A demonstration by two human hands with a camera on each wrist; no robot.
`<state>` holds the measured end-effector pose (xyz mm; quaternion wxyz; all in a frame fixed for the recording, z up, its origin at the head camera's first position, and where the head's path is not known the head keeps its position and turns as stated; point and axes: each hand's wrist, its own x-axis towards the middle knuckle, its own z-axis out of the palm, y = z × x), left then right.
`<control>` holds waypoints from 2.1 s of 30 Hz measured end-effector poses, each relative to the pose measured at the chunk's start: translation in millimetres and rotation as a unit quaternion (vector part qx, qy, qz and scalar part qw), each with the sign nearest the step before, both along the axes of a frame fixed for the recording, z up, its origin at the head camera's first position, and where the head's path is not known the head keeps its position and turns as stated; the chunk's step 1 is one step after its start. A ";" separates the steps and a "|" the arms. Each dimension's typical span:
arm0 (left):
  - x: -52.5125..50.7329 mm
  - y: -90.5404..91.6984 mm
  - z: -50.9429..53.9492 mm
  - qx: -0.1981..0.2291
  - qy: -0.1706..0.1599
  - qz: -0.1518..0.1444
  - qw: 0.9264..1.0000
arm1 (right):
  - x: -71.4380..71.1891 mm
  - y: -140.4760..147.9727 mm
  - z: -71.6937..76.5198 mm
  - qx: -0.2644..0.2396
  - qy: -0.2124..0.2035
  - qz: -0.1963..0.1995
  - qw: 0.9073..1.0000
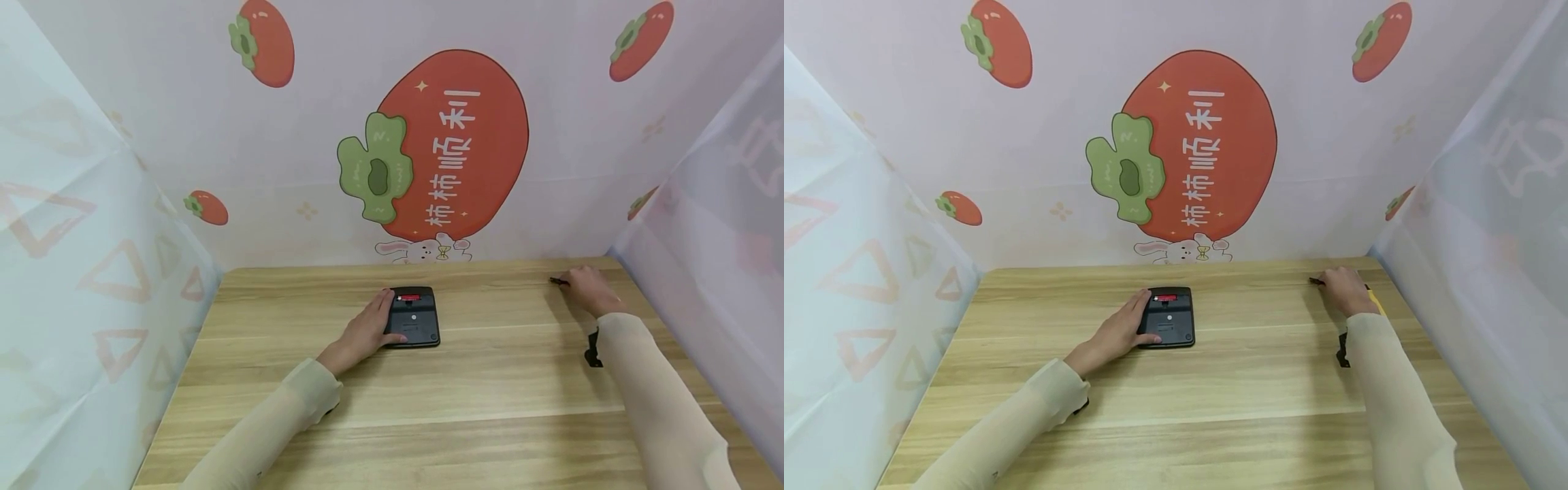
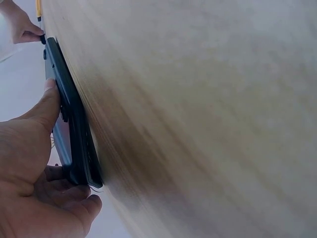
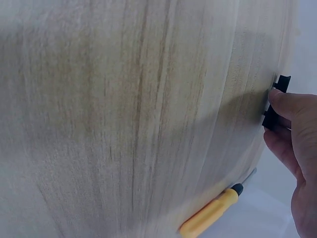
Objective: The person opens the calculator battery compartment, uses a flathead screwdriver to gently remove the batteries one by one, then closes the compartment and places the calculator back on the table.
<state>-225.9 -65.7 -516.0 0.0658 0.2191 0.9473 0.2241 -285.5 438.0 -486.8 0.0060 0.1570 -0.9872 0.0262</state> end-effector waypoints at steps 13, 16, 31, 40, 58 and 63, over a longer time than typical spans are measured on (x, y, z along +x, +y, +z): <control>0.4 -0.7 -0.4 0.002 -0.001 -0.001 1.000 | 0.4 2.1 -0.6 -0.013 -0.010 0.002 1.000; -0.4 -0.7 -1.4 0.002 -0.003 -0.001 1.000 | 0.2 2.3 -2.1 -0.017 -0.014 -0.002 1.000; -0.8 -0.1 -2.8 -0.001 -0.003 -0.001 1.000 | -1.4 -2.3 -3.7 0.001 -0.009 -0.015 1.000; -0.6 0.3 -1.3 0.002 -0.004 0.000 1.000 | 1.1 -4.1 -0.7 0.014 -0.004 -0.018 1.000; 0.1 0.4 -0.3 0.002 -0.003 0.005 1.000 | 3.9 -0.1 9.3 0.017 -0.042 -0.049 0.998; 0.8 0.9 0.4 0.002 -0.004 0.005 1.000 | 5.5 2.5 13.8 0.025 -0.030 -0.055 0.998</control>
